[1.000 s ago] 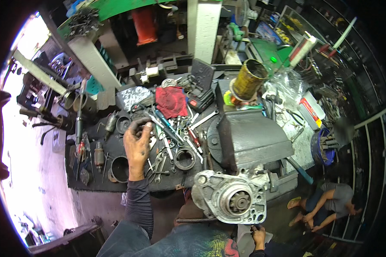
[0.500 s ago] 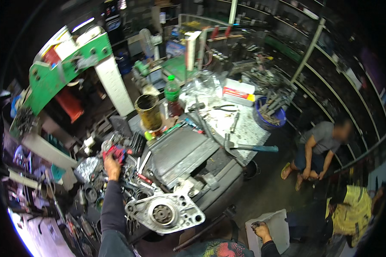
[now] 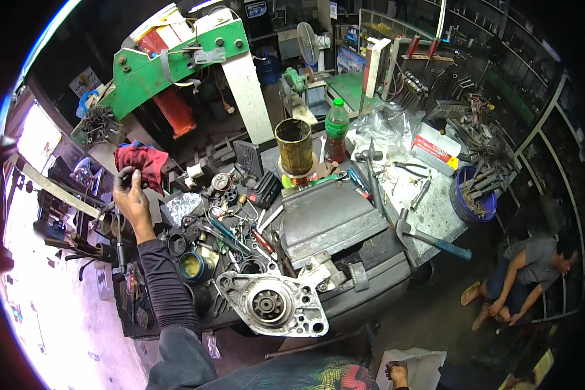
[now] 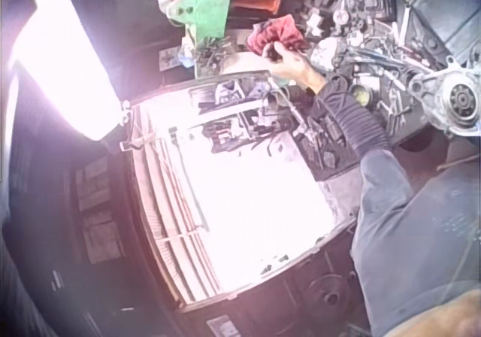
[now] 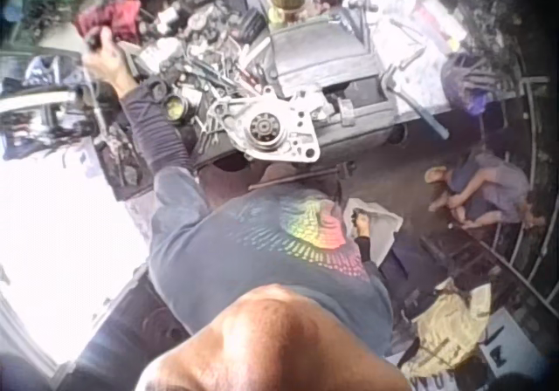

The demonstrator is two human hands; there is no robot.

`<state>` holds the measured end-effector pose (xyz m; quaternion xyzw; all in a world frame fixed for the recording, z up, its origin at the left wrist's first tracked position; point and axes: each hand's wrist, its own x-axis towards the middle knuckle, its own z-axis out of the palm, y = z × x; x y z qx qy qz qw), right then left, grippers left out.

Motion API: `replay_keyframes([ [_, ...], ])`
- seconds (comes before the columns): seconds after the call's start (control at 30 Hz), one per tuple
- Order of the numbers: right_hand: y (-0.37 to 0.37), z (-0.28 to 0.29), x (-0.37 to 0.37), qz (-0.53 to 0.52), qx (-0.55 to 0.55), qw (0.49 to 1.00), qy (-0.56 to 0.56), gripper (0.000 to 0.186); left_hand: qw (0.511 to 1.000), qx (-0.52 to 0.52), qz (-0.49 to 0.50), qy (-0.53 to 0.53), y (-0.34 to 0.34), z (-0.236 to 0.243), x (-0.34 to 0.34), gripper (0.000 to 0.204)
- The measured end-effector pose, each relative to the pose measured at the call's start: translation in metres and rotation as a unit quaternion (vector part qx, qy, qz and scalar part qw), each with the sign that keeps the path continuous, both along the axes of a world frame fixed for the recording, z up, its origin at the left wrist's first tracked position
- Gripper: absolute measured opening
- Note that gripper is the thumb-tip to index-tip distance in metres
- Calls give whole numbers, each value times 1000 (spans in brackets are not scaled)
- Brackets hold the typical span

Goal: The person works on a mechanical assembly on a cluttered workbench, using a hammer and other hand tools to adjust and assemble components. They repeatedly strike a part, handle small metal pieces, and move around the bench to access different tools.

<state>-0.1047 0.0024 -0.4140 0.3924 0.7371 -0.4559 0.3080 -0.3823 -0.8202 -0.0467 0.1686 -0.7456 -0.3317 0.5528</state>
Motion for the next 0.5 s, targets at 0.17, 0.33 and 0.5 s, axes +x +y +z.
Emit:
replay_keyframes([
  [0.17,8,-29,-55,209,92,973,27,39,996,23,11,-86,39,-35,-12,20],
  [0.33,-9,-10,-124,206,154,961,97,47,962,-51,-79,-257,86,-93,-10,42],
  [0.5,-7,-7,-142,205,155,955,151,43,948,35,-109,-298,113,-114,34,36],
])
